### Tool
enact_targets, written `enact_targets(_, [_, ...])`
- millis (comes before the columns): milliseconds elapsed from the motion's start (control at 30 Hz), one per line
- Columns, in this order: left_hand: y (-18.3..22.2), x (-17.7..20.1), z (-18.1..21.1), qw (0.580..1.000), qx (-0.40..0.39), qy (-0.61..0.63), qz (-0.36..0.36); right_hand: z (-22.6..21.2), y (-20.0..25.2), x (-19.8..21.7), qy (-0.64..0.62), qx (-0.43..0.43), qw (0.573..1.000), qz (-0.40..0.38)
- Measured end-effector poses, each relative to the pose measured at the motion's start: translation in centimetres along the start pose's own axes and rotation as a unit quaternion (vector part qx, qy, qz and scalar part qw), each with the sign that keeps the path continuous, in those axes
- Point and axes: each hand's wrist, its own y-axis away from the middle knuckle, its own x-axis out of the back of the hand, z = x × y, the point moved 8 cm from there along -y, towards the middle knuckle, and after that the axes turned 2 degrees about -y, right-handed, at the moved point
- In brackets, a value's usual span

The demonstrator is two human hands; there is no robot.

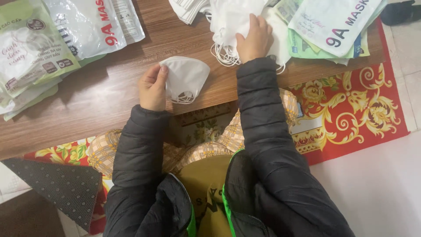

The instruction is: Inspecting and stacking white face masks on a wooden table

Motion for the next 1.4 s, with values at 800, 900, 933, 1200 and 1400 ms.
enact_targets(800, [0.0,0.2,-0.3,0.999,0.035,-0.004,-0.012,-2.6,1.5,1.2,-0.221,0.026,0.963,0.154])
enact_targets(900, [-0.1,0.2,-0.2,0.999,0.037,-0.003,-0.007,-4.3,1.6,0.1,-0.45,0.065,0.89,0.037])
enact_targets(933, [-0.1,0.3,-0.3,0.999,0.047,-0.006,0.0,-5.6,1.8,-0.6,-0.588,0.1,0.802,-0.045])
enact_targets(1200, [0.1,0.0,0.0,0.999,0.029,-0.012,-0.003,-11.2,6.3,-3.0,-0.614,0.078,0.75,-0.235])
enact_targets(1400, [-0.1,0.1,-0.8,0.998,0.041,-0.04,0.002,-10.5,7.2,-5.2,-0.565,0.063,0.785,-0.246])
